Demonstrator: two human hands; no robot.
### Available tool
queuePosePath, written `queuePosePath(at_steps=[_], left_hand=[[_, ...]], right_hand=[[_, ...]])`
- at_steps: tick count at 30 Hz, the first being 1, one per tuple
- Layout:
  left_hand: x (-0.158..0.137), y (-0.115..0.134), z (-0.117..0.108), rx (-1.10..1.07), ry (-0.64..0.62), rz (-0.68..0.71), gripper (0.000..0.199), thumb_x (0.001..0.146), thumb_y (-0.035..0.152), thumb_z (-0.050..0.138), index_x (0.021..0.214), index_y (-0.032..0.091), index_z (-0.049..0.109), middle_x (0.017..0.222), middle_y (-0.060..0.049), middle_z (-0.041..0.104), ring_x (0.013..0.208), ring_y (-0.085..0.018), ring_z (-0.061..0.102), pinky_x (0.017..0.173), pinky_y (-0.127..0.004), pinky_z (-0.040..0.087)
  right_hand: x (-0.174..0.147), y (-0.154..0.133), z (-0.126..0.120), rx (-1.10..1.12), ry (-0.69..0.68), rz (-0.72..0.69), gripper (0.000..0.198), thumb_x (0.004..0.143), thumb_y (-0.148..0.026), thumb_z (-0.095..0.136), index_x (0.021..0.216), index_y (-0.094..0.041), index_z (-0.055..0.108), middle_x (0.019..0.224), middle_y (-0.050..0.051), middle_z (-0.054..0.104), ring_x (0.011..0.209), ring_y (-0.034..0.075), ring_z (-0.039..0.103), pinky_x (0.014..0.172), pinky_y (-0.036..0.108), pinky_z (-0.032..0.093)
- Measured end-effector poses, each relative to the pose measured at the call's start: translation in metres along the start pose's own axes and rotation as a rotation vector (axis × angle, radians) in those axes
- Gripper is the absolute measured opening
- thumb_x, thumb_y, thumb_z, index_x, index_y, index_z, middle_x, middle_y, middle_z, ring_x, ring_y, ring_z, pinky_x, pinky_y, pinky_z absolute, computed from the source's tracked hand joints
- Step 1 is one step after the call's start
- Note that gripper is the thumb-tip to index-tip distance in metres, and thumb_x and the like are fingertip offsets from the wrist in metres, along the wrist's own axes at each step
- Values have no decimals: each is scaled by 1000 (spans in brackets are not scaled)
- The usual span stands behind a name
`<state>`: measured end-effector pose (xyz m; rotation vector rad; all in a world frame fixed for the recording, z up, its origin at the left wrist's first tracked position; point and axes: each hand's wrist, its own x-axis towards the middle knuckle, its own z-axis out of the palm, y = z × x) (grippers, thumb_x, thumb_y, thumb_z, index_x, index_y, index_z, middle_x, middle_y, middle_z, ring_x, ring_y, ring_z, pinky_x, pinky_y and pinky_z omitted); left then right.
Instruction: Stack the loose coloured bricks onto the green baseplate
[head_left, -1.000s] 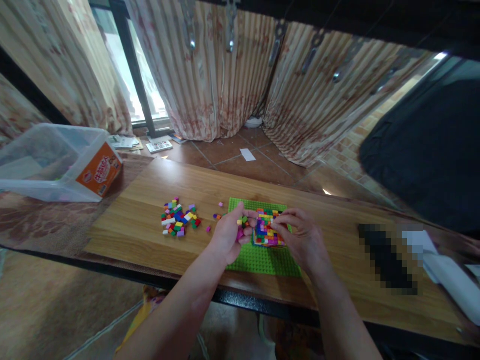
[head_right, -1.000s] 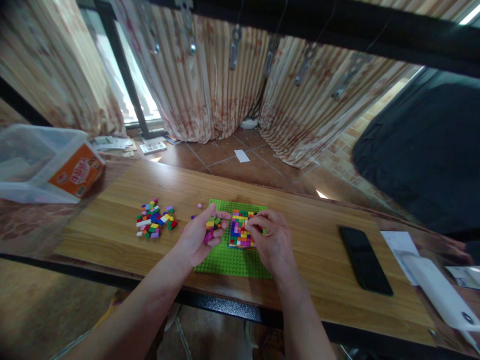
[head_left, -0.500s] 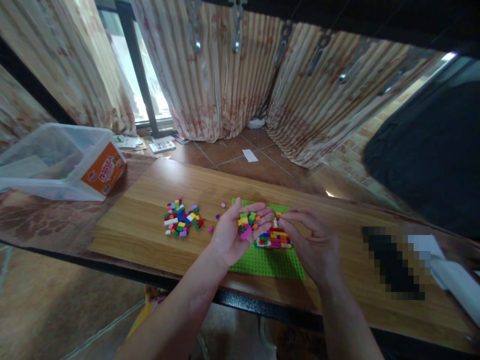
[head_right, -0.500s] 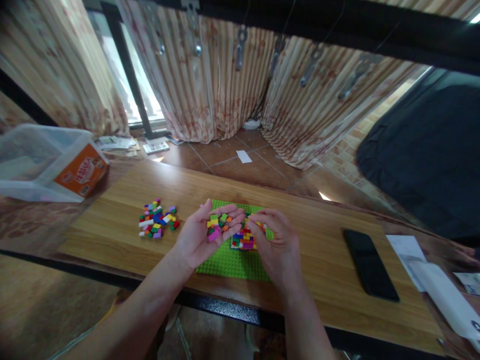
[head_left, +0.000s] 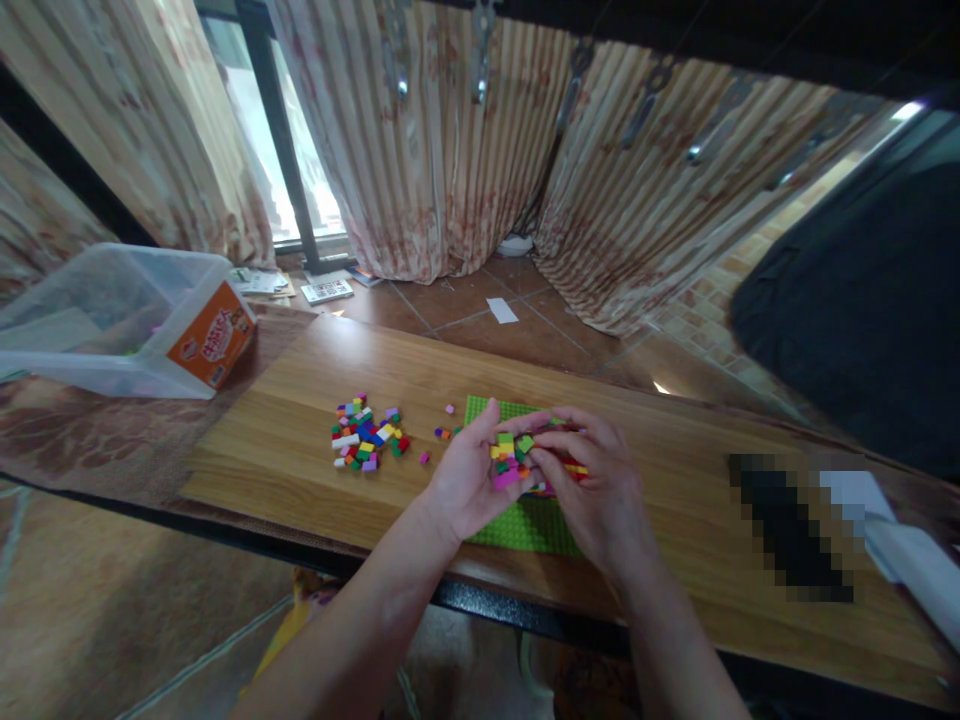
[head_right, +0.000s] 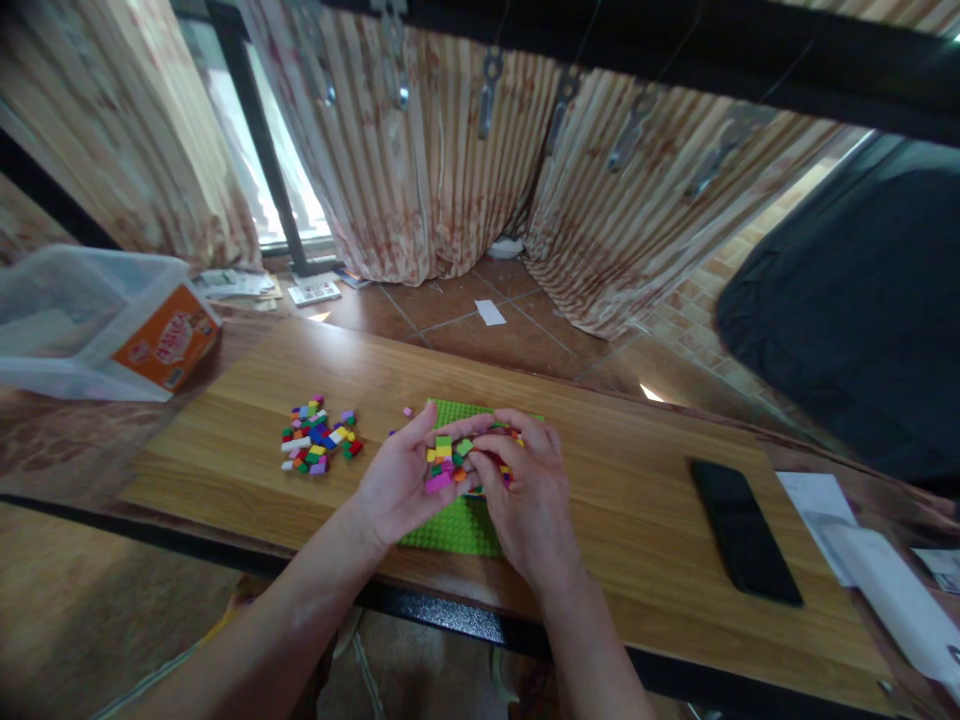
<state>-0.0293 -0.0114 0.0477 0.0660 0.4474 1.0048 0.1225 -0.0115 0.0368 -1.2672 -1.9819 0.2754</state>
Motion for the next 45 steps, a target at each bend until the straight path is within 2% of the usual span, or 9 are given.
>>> queuePosePath(at_steps=[3,6,9,12,16,20,29,38,45], left_hand=[[0,-1,1,8,1,2,52,96,45,38,107,3,67,90,-17,69,75,-17,67,78,-30,55],[1,2,-1,34,73,47,48,96,42,40,102,3,67,94,-19,70,84,-21,69,80,-32,57],[2,8,-6,46,255,147,38,96,35,44,91,4,66,84,-15,68,75,-16,68,66,-23,57],[3,14,-11,52,379,203,29,95,27,45,84,7,63,68,-6,61,56,-8,59,47,-14,48],[5,12,-13,87,363,181,27,94,24,45,81,8,62,65,-5,58,49,-6,53,39,-12,42],[6,7,-12,119,359,144,28,94,25,46,79,8,62,65,-6,59,48,-6,52,39,-13,42],[7,7,-13,130,370,161,28,94,25,46,79,8,62,65,-6,59,47,-6,51,39,-12,41],[7,7,-14,135,365,171,28,93,25,46,79,8,63,64,-5,59,48,-6,51,40,-13,42],[6,7,-12,143,370,166,28,94,25,45,79,8,62,64,-5,58,47,-6,50,39,-13,40]], right_hand=[[2,-1,-3,47,21,33,12,88,-27,60,84,-25,71,115,7,64,111,25,58,95,45,46],[3,5,-12,86,87,69,11,87,-30,62,87,-25,71,108,6,68,103,23,63,91,42,50],[3,17,-23,124,114,161,15,87,-36,63,88,-24,72,92,5,72,85,21,67,79,37,54],[2,27,-29,115,40,222,18,86,-38,63,87,-23,74,90,5,74,81,21,68,74,35,54],[2,31,-28,60,-86,206,17,86,-35,61,86,-24,75,90,5,74,81,21,69,74,35,53],[2,30,-23,39,-134,142,19,88,-31,58,86,-24,75,89,5,74,80,20,69,72,33,52],[0,30,-15,-17,-101,151,17,85,-34,61,83,-24,75,88,4,75,78,20,69,75,35,53],[-1,32,-15,29,-110,128,16,85,-32,61,82,-25,75,87,4,76,79,21,70,75,35,54],[0,27,-12,-10,-88,234,20,82,-37,61,90,-23,75,82,5,76,71,21,70,69,35,53]])
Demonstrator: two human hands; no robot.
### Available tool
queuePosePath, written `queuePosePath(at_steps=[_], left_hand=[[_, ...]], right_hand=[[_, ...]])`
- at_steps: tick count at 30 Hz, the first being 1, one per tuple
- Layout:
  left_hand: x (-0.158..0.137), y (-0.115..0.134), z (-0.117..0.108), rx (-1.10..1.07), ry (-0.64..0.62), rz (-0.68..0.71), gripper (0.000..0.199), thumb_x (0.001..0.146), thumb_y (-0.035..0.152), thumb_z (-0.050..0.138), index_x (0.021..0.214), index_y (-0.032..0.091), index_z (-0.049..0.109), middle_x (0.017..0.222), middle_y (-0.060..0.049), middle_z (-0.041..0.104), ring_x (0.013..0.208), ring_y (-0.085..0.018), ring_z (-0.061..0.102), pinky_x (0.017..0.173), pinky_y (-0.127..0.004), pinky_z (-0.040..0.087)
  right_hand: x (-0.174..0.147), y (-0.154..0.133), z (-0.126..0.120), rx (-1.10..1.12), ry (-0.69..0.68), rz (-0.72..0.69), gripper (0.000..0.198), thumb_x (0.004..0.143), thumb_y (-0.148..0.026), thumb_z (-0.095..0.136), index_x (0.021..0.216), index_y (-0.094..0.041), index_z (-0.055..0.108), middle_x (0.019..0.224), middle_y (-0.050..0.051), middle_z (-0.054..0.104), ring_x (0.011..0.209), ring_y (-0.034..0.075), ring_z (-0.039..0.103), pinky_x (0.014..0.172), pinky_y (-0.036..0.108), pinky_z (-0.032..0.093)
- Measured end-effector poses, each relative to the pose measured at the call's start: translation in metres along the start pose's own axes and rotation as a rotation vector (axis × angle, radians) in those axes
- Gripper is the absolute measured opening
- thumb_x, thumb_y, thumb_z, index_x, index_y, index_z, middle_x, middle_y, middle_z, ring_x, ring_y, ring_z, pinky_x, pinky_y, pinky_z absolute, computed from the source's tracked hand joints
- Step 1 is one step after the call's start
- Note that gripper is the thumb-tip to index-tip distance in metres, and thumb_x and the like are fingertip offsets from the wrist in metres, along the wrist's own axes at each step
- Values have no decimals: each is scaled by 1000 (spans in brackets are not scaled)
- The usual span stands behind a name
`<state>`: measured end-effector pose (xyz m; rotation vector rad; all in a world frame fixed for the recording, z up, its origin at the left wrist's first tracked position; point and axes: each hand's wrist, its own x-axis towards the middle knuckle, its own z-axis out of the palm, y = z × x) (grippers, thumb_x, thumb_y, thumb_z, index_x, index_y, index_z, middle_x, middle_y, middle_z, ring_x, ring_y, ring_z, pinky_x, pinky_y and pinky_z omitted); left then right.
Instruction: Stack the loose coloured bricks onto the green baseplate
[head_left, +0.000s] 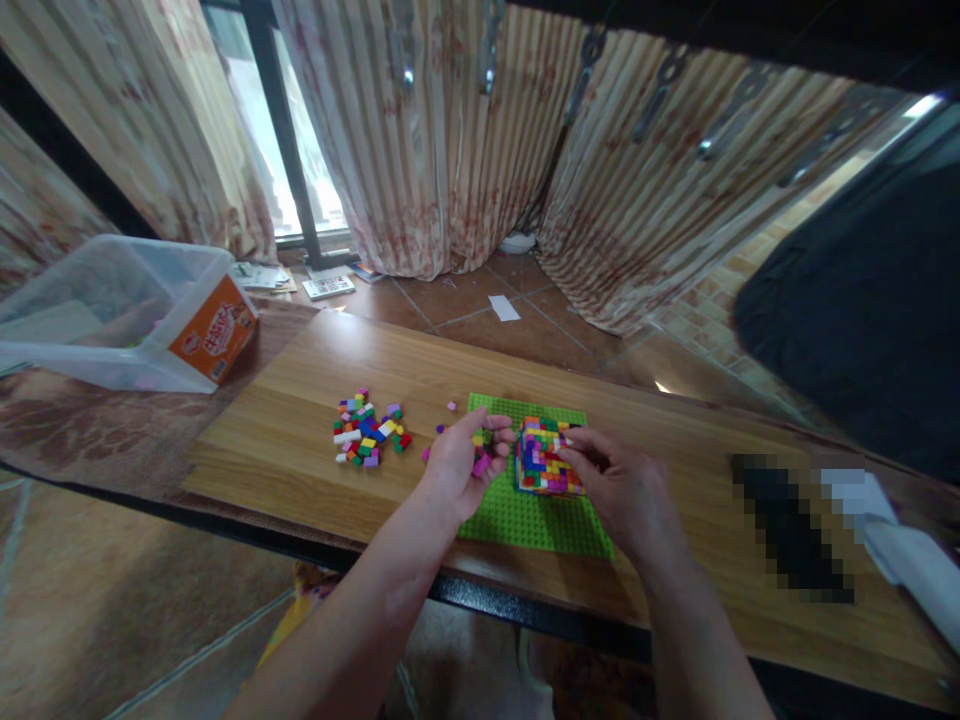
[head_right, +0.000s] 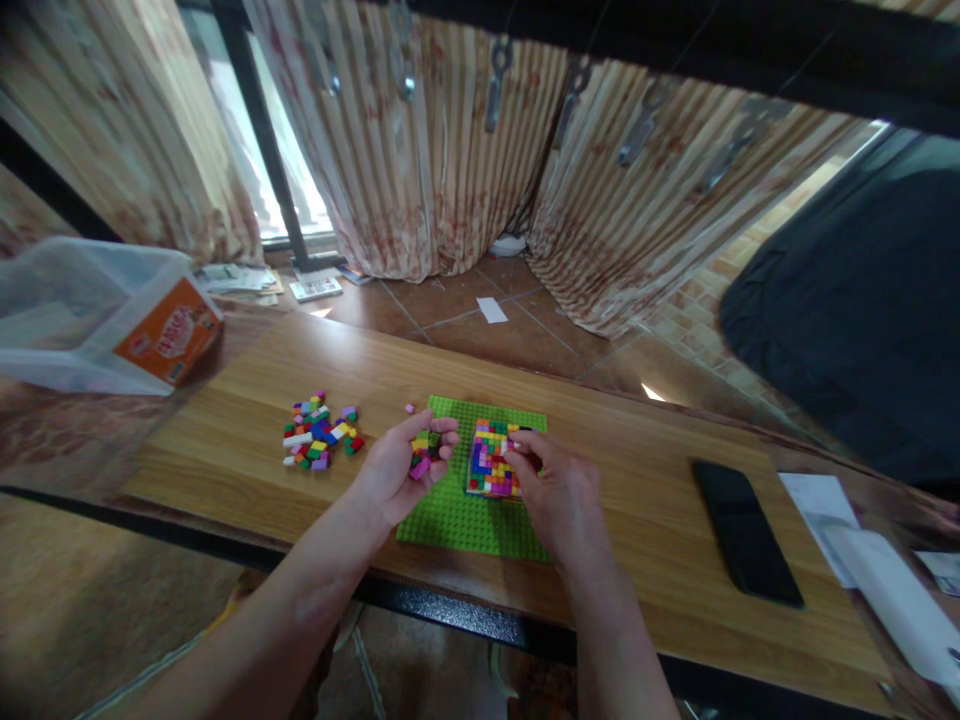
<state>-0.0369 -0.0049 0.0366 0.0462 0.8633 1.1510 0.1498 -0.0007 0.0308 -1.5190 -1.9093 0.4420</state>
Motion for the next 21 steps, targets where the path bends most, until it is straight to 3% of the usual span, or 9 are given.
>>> queuePosePath(at_steps=[7,10,21], left_hand=[[-1,1,0,5,6,-4,27,94,23,44,79,9,61,64,-5,58,46,-6,50,38,-13,40],[0,1,1,4,12,-3,27,94,24,45,79,9,62,64,-5,58,47,-6,50,38,-13,39],[0,1,0,23,12,-5,28,94,24,44,80,9,62,65,-5,59,47,-6,50,38,-13,40]], right_hand=[[-1,8,-4,-2,-9,66,28,81,-44,66,94,-22,74,76,3,74,64,19,67,63,33,51],[0,10,-8,-41,46,77,28,82,-46,64,92,-22,75,73,3,72,61,18,62,60,32,48],[3,19,9,40,97,221,43,77,-55,66,99,-18,72,94,10,69,74,20,61,66,35,49]])
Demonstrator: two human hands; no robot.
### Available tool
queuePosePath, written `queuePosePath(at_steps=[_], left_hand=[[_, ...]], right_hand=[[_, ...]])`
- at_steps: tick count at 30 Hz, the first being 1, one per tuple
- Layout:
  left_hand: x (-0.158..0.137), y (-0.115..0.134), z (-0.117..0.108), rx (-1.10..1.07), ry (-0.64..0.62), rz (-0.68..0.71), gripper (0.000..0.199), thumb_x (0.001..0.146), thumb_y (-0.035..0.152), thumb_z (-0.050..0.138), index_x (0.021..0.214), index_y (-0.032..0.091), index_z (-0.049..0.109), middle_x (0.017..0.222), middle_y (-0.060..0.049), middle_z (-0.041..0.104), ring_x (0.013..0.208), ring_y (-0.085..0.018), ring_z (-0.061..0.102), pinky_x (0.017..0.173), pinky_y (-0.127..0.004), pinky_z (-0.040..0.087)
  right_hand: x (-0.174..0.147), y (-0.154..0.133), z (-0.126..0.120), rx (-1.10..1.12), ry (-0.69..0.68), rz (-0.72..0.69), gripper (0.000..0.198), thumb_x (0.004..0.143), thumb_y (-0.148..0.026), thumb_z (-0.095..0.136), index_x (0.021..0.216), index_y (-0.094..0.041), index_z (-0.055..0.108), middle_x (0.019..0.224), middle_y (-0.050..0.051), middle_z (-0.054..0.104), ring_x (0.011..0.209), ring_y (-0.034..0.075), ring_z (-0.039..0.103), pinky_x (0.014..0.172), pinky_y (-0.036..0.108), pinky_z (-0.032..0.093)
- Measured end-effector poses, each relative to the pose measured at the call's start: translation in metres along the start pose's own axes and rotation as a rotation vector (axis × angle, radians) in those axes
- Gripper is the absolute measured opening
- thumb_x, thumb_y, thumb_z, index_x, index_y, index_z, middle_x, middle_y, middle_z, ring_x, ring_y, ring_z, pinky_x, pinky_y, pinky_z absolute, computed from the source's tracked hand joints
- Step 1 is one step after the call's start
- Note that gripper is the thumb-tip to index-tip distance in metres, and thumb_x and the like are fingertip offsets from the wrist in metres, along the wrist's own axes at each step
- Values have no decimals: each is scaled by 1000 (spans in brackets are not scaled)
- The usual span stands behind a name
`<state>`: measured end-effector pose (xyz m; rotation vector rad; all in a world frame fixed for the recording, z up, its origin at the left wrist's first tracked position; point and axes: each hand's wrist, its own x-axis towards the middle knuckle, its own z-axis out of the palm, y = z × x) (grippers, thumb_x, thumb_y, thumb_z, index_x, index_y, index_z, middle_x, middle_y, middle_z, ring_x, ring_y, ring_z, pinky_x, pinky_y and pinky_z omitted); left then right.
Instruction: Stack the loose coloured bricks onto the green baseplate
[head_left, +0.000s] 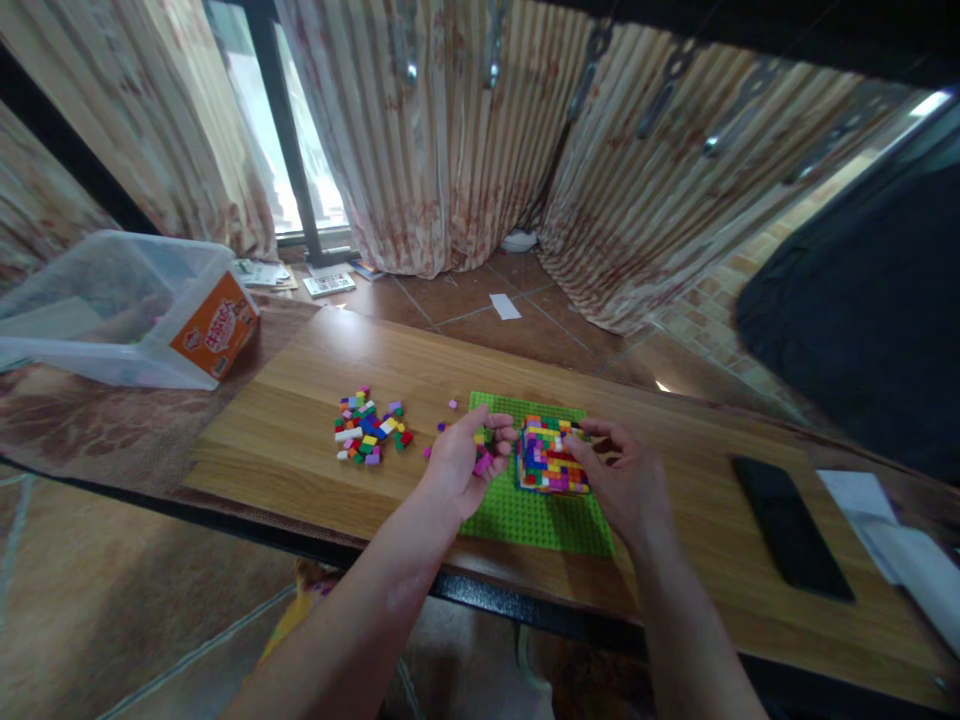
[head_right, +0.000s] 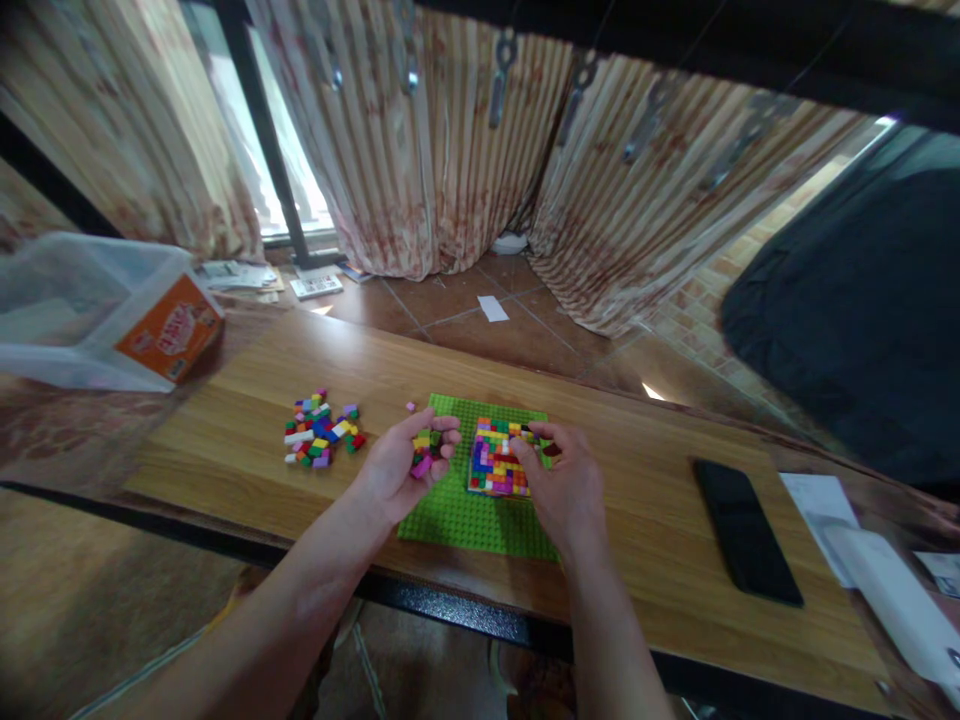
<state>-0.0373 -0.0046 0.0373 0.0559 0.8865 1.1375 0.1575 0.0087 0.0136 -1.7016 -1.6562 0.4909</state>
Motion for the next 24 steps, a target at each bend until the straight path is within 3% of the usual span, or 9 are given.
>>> queuePosePath(at_steps=[9,19,24], left_hand=[[0,-1,1,-12,-9,-6,30,95,26,44,79,8,62,64,-5,60,46,-6,51,37,-14,39],[-3,-5,5,-32,-219,-32,41,97,35,42,90,5,68,70,-11,68,56,-12,64,49,-18,52],[-4,-7,9,-62,-256,-62,42,98,35,40,90,5,68,74,-12,70,57,-11,65,54,-20,55]], right_hand=[[0,0,5,94,1,39,45,74,-55,69,98,-18,69,97,10,69,72,19,61,62,33,48],[-1,6,8,79,-7,-5,38,77,-50,66,99,-19,69,95,10,68,69,18,61,64,34,49],[-1,13,12,132,-1,16,36,76,-50,68,97,-20,69,94,8,69,69,17,61,63,32,49]])
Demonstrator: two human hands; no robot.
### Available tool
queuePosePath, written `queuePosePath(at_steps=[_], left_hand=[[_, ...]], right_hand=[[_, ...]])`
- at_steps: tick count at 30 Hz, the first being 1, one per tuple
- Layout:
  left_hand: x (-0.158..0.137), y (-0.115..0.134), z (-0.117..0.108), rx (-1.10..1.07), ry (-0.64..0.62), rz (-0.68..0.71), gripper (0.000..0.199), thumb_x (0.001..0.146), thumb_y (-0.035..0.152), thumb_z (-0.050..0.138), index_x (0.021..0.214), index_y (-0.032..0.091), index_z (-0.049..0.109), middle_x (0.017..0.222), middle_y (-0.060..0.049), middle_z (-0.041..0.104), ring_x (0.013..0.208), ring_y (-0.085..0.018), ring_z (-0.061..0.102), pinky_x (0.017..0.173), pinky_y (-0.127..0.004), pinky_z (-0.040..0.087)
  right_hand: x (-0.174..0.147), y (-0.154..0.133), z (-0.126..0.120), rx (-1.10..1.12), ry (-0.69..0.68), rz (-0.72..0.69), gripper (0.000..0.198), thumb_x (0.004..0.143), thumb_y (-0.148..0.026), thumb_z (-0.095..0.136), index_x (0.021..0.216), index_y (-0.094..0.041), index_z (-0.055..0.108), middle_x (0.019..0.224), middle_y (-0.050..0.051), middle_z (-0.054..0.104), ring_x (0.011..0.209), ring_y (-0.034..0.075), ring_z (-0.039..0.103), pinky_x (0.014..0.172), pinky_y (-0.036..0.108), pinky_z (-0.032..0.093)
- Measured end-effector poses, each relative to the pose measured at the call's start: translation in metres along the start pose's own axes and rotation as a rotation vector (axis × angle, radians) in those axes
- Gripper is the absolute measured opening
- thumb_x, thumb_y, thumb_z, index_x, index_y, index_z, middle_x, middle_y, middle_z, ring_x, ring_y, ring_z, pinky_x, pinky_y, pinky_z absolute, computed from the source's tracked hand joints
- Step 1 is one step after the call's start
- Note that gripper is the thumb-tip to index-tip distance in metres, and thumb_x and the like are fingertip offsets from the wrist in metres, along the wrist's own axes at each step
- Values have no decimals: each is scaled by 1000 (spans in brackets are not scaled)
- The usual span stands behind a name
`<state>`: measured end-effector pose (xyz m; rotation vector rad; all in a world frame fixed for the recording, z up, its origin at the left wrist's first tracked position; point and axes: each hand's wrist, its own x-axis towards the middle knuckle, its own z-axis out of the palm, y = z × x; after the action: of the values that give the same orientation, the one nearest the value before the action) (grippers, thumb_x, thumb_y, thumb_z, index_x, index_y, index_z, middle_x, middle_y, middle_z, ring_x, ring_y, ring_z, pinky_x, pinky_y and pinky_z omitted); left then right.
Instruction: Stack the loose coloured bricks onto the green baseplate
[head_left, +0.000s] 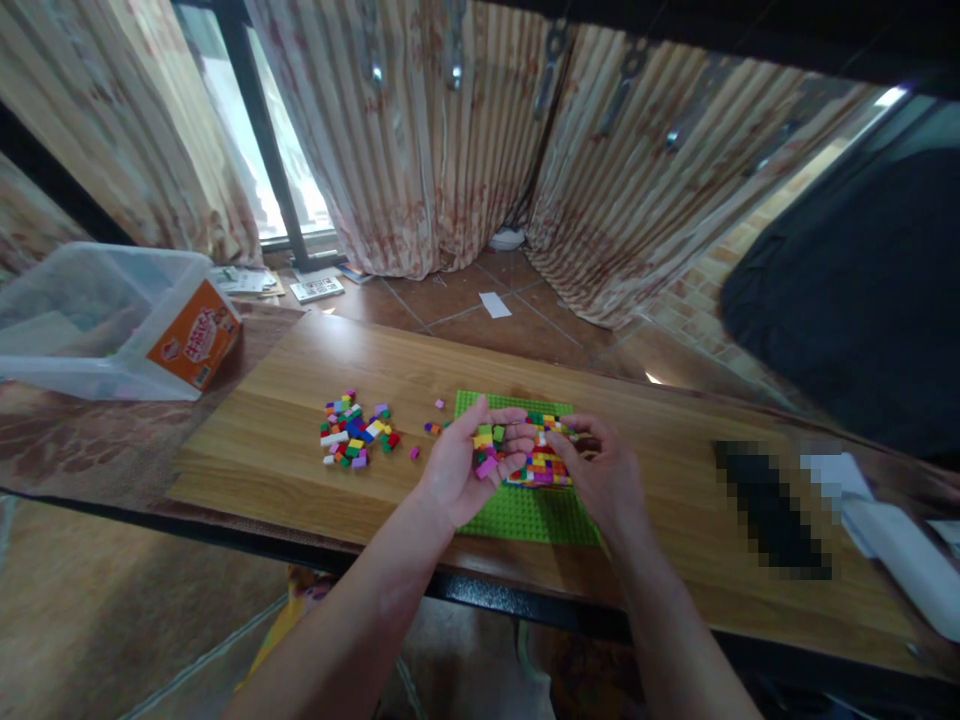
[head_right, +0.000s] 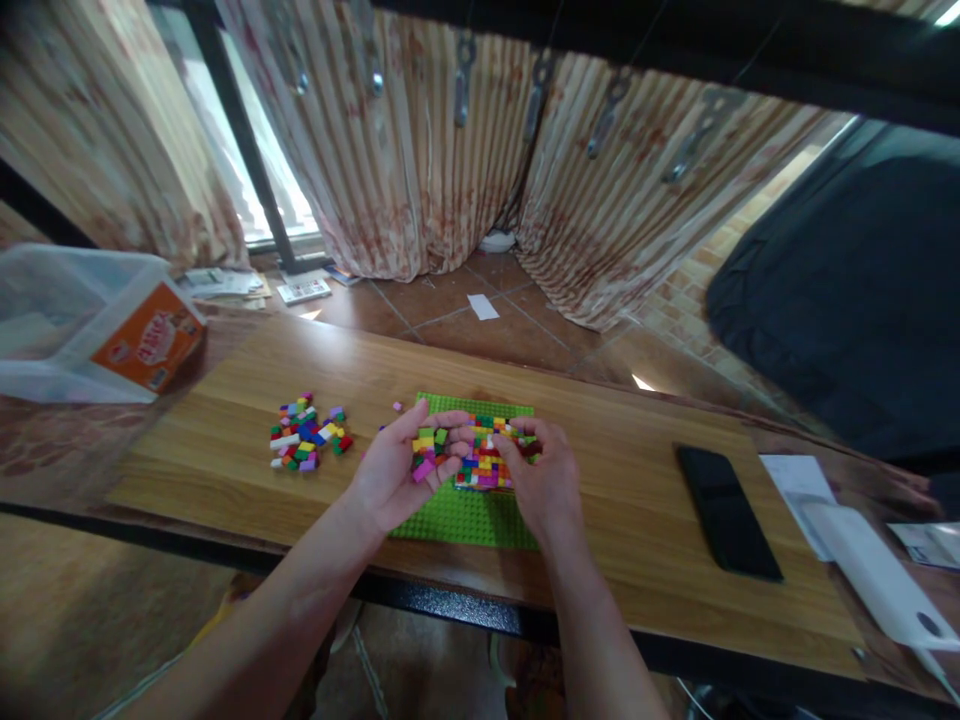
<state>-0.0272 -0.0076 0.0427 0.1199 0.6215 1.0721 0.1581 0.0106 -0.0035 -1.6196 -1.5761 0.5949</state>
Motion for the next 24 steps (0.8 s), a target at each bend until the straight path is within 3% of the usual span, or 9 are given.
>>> queuePosePath(at_steps=[5,10,12,16,20,24], left_hand=[[0,-1,0,-7,-54,-16,44,98,36,38,97,4,67,82,-16,72,69,-16,70,61,-23,57],[0,-2,-1,-4,-109,-49,45,98,38,36,109,5,65,95,-20,73,89,-23,72,76,-31,58],[1,-4,0,-6,-106,-67,44,98,39,38,103,6,66,91,-19,73,86,-22,72,76,-32,58],[1,-7,1,-52,-58,-61,39,97,39,42,82,10,64,79,-10,70,71,-15,68,68,-26,57],[-1,-7,2,-79,-55,-92,37,97,37,45,82,10,65,79,-7,67,62,-9,62,58,-20,53],[-3,-7,3,-81,-58,-83,34,95,37,50,83,10,67,74,-5,65,59,-9,60,56,-19,52]], right_hand=[[-2,-2,-3,95,19,-4,37,79,-51,67,96,-19,71,90,7,70,68,17,62,64,33,52],[-6,-26,-13,51,195,-245,24,89,-40,58,89,-22,73,95,7,69,86,20,64,75,36,53],[-9,-39,-15,25,155,-361,20,90,-35,57,93,-25,73,104,7,67,97,22,63,84,40,52],[-18,-56,-12,-107,-75,-518,24,91,-30,56,110,-31,71,126,7,59,119,25,54,99,48,44],[-23,-60,-4,-191,-176,-543,29,91,-28,56,117,-30,67,132,8,56,122,28,50,102,52,41],[-23,-60,-2,-152,-181,-520,20,90,-28,58,105,-28,71,127,8,59,118,28,53,100,52,42]])
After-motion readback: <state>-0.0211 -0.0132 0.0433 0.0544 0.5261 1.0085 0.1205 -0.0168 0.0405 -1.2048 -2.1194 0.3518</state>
